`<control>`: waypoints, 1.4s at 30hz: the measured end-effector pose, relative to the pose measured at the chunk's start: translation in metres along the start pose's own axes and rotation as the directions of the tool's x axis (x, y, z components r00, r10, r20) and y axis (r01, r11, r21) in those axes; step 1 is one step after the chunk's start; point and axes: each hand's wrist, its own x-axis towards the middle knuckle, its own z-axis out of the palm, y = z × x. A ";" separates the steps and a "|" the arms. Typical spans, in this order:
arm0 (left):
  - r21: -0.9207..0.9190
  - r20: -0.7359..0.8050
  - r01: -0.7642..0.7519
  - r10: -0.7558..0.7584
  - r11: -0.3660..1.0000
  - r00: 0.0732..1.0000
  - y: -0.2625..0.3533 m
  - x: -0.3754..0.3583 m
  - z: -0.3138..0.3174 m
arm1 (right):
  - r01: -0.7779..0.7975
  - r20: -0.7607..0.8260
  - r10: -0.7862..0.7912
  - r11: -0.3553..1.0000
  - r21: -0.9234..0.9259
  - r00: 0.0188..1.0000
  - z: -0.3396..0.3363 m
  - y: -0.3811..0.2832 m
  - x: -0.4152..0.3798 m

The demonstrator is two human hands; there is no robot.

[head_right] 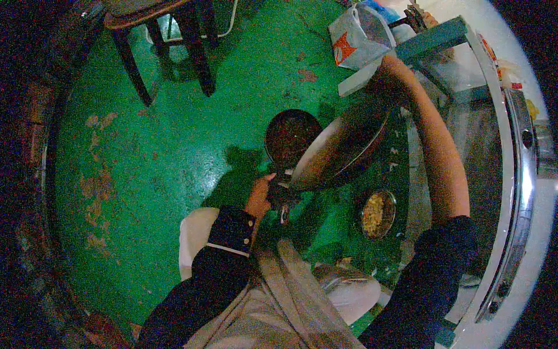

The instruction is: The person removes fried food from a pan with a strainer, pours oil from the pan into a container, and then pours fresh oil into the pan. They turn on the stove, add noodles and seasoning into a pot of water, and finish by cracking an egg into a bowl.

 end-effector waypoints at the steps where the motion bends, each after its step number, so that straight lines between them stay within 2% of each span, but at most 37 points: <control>1: 0.002 0.030 -0.017 0.017 1.000 0.999 -0.001 -0.001 -0.001 | -0.020 0.068 0.013 0.993 0.116 0.998 -0.011 0.018 0.012; 3: 0.017 0.048 -0.041 0.040 0.999 0.998 -0.001 -0.002 -0.002 | 0.071 0.077 -0.058 0.981 -0.182 0.995 -0.036 0.070 0.056; 4: 0.030 0.035 -0.046 0.045 0.998 0.998 -0.001 -0.003 -0.003 | 0.154 0.053 -0.150 0.811 -0.565 0.987 -0.049 0.108 0.093; 5: 0.044 0.022 -0.052 0.051 0.998 0.998 -0.001 -0.002 -0.004 | 0.172 0.044 -0.193 0.713 -0.680 0.980 -0.049 0.112 0.097; 6: 0.191 0.085 -0.190 0.176 0.963 0.981 -0.008 0.009 -0.017 | 0.175 0.036 -0.236 0.600 -0.781 0.971 -0.049 0.115 0.100; 7: 0.323 0.166 -0.326 0.287 0.888 0.944 -0.020 0.030 -0.041 | 0.165 0.006 -0.224 0.696 -0.699 0.974 -0.037 0.091 0.079; 8: 0.329 0.158 -0.323 0.285 0.887 0.945 -0.019 0.029 -0.040 | 0.153 -0.023 -0.210 0.781 -0.606 0.978 -0.027 0.065 0.060; 9: 0.335 0.150 -0.319 0.284 0.886 0.947 -0.019 0.027 -0.039 | 0.154 -0.001 -0.194 0.782 -0.604 0.981 -0.022 0.043 0.048; 11: 0.075 -0.028 -0.034 0.036 0.997 0.999 0.000 -0.013 0.004 | 0.138 -0.003 -0.174 0.794 -0.592 0.985 -0.020 0.037 0.042; 12: 0.360 0.092 -0.366 0.358 0.858 0.929 -0.007 -0.010 -0.005 | 0.125 -0.015 -0.164 0.807 -0.577 0.986 -0.020 0.038 0.041; 13: 0.554 0.293 -0.634 0.587 0.539 0.755 -0.017 -0.007 -0.019 | 0.118 -0.024 -0.158 0.818 -0.564 0.987 -0.020 0.041 0.040; 15: 0.567 0.459 -0.774 0.673 0.281 0.580 -0.015 -0.025 -0.005 | 0.094 -0.046 -0.141 0.838 -0.537 0.989 -0.022 0.047 0.044; 16: 0.498 0.393 -0.743 0.648 0.446 0.652 -0.013 -0.040 0.007 | 0.082 -0.058 -0.131 0.849 -0.522 0.990 -0.023 0.050 0.045; 18: 0.402 0.292 -0.642 0.573 0.653 0.766 -0.007 -0.057 0.025 | 0.056 -0.079 -0.109 0.868 -0.493 0.991 -0.026 0.056 0.052; 21: 0.338 0.175 -0.444 0.408 0.830 0.896 -0.005 -0.050 0.024 | 0.018 -0.112 -0.073 0.904 -0.427 0.991 -0.027 0.058 0.057; 23: 0.241 0.110 -0.257 0.236 0.936 0.965 -0.007 -0.030 0.012 | 0.009 -0.131 -0.057 0.941 -0.337 0.990 -0.021 0.052 0.050; 24: 0.282 0.162 -0.393 0.361 0.875 0.919 -0.010 -0.031 0.011 | 0.007 -0.136 -0.047 0.960 -0.281 0.990 -0.016 0.044 0.044; 25: 0.313 0.218 -0.521 0.474 0.794 0.853 -0.015 -0.033 0.010 | 0.027 -0.143 -0.074 0.951 -0.308 0.987 -0.012 0.035 0.036; 27: 0.346 0.272 -0.560 0.490 0.753 0.828 -0.018 -0.029 0.007 | 0.065 -0.156 -0.129 0.931 -0.360 0.979 -0.006 0.019 0.021; 28: 0.358 0.263 -0.475 0.401 0.804 0.877 -0.014 -0.024 0.005 | 0.083 -0.161 -0.156 0.919 -0.385 0.975 -0.004 0.014 0.016; 30: 0.366 0.235 -0.450 0.387 0.815 0.892 -0.010 -0.035 0.017 | 0.142 -0.147 -0.224 0.892 -0.430 0.963 -0.006 0.019 0.017; 31: 0.364 0.216 -0.512 0.464 0.778 0.859 -0.014 -0.048 0.026 | 0.183 -0.126 -0.265 0.875 -0.449 0.956 -0.010 0.032 0.025; 33: 0.542 0.345 -0.727 0.678 0.421 0.649 -0.014 -0.051 0.024 | 0.265 -0.083 -0.345 0.834 -0.484 0.935 -0.022 0.065 0.047; 34: 0.626 0.524 -0.779 0.718 0.039 0.458 -0.014 -0.038 0.007 | 0.304 -0.061 -0.383 0.811 -0.499 0.922 -0.027 0.078 0.056; 35: 0.603 0.705 -0.717 0.655 -0.350 0.274 -0.014 -0.030 -0.002 | 0.276 -0.071 -0.348 0.838 -0.470 0.935 -0.025 0.071 0.051; 36: 0.628 0.522 -0.777 0.714 0.047 0.466 -0.015 -0.033 0.004 | 0.247 -0.081 -0.312 0.863 -0.441 0.947 -0.023 0.064 0.045; 37: 0.543 0.343 -0.717 0.664 0.437 0.664 -0.018 -0.040 0.016 | 0.143 -0.114 -0.196 0.921 -0.362 0.974 -0.010 0.026 0.018; 38: 0.462 0.262 -0.625 0.576 0.630 0.774 -0.017 -0.044 0.022 | 0.126 -0.133 -0.178 0.936 -0.327 0.975 -0.008 0.020 0.012; 39: 0.352 0.173 -0.503 0.473 0.790 0.864 -0.017 -0.049 0.028 | 0.110 -0.152 -0.160 0.950 -0.291 0.975 -0.005 0.014 0.007; 40: 0.339 0.151 -0.457 0.432 0.823 0.889 -0.015 -0.051 0.029 | 0.183 -0.166 -0.242 0.934 -0.306 0.956 -0.009 0.032 0.017; 42: 0.280 0.080 -0.324 0.314 0.904 0.946 -0.011 -0.050 0.030 | 0.199 -0.163 -0.283 0.896 -0.398 0.945 -0.011 0.035 0.019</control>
